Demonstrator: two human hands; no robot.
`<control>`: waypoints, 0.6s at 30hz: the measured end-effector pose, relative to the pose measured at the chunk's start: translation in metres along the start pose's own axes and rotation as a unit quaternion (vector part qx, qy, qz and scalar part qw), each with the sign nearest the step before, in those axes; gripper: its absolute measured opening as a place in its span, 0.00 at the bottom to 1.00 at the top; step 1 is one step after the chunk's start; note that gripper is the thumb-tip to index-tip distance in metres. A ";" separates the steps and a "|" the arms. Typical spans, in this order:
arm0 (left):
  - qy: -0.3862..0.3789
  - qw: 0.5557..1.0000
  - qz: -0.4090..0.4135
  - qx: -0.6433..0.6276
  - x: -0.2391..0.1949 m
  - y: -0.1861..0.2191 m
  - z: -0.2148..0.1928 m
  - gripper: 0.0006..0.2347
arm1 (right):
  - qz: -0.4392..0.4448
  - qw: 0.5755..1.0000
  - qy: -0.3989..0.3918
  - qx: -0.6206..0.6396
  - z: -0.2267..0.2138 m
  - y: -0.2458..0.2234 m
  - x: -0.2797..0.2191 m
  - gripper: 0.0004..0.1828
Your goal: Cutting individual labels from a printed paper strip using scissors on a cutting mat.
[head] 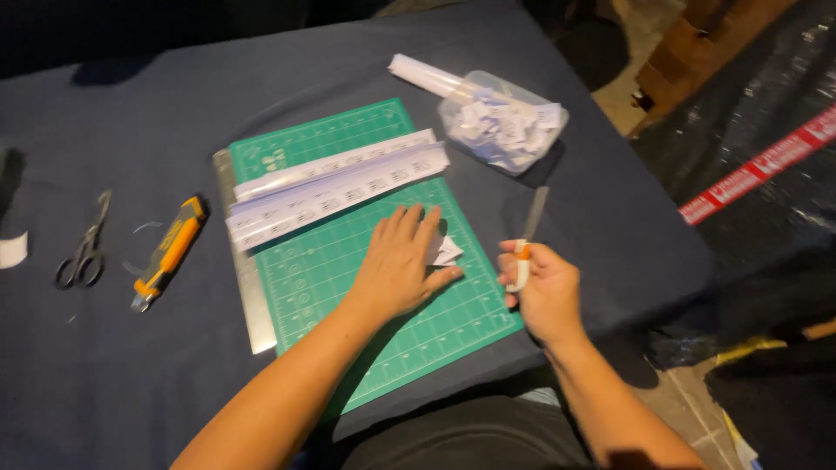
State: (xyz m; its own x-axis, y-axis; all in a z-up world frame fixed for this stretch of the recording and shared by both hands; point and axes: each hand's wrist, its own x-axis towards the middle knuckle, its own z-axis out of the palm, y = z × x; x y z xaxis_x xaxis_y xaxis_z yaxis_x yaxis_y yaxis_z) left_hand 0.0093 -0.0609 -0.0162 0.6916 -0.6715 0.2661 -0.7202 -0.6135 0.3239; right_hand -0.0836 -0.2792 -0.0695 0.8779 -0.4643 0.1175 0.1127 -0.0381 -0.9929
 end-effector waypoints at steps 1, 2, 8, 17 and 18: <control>-0.002 1.000 0.009 0.000 0.005 -0.003 0.013 0.37 | -0.002 1.000 0.009 0.002 0.001 0.002 -0.001 0.13; 0.015 0.999 0.028 0.031 0.013 -0.006 0.027 0.31 | 0.003 1.000 -0.007 -0.002 0.001 0.002 -0.001 0.14; 0.104 0.984 0.112 0.088 0.019 -0.020 0.060 0.06 | 0.044 0.998 -0.009 0.043 -0.001 -0.001 -0.002 0.15; 0.085 0.988 0.069 0.111 0.002 -0.047 0.040 0.06 | 0.040 0.998 -0.041 0.036 -0.004 -0.005 -0.003 0.16; 0.073 0.990 0.076 0.095 0.005 -0.049 0.036 0.07 | 0.042 0.998 -0.042 0.032 -0.005 -0.006 -0.002 0.16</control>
State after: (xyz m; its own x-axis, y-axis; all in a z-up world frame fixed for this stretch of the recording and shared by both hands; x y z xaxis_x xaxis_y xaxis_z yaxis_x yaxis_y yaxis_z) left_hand 0.0462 -0.0488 -0.0633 0.5648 -0.7029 0.4323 -0.8042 -0.5864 0.0972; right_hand -0.0882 -0.2827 -0.0643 0.9211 -0.3876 0.0374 0.0637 0.0553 -0.9964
